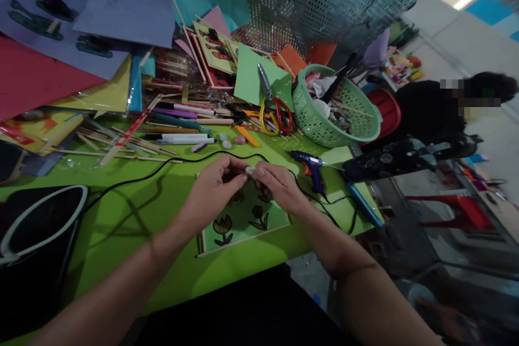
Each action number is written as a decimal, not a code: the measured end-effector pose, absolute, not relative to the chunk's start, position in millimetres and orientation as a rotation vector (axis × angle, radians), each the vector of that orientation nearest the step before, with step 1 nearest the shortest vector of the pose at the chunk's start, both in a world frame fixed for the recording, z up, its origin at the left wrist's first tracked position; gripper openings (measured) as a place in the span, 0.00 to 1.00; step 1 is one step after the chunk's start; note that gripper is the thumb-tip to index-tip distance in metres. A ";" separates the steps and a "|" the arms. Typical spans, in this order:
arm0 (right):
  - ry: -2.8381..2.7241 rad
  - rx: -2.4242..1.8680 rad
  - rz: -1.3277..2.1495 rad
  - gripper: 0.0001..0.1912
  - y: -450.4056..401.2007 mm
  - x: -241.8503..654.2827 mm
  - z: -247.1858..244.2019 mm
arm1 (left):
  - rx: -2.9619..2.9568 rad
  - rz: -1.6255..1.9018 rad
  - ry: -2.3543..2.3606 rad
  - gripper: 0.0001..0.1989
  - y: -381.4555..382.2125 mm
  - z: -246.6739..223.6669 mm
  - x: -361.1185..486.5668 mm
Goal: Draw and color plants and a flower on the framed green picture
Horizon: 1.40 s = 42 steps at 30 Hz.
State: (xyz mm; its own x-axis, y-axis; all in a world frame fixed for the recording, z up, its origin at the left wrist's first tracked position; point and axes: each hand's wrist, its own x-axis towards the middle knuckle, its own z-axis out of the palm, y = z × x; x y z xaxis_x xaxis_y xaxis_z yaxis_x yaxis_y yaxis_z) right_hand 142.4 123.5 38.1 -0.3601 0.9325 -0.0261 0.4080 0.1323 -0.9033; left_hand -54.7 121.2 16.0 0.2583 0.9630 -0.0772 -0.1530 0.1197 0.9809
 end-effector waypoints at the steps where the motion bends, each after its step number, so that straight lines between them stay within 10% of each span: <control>1: -1.838 -1.281 1.202 0.32 122.9 141.9 38.7 | 1.118 1.018 0.936 0.12 121.3 15.3 -54.7; 30: -1.853 -1.283 1.108 0.34 117.5 140.0 38.1 | 1.209 0.970 1.010 0.11 120.7 22.6 -60.6; 42: -2.012 -1.221 0.661 0.18 116.7 144.1 34.8 | 1.130 0.955 0.931 0.23 125.9 25.1 -65.0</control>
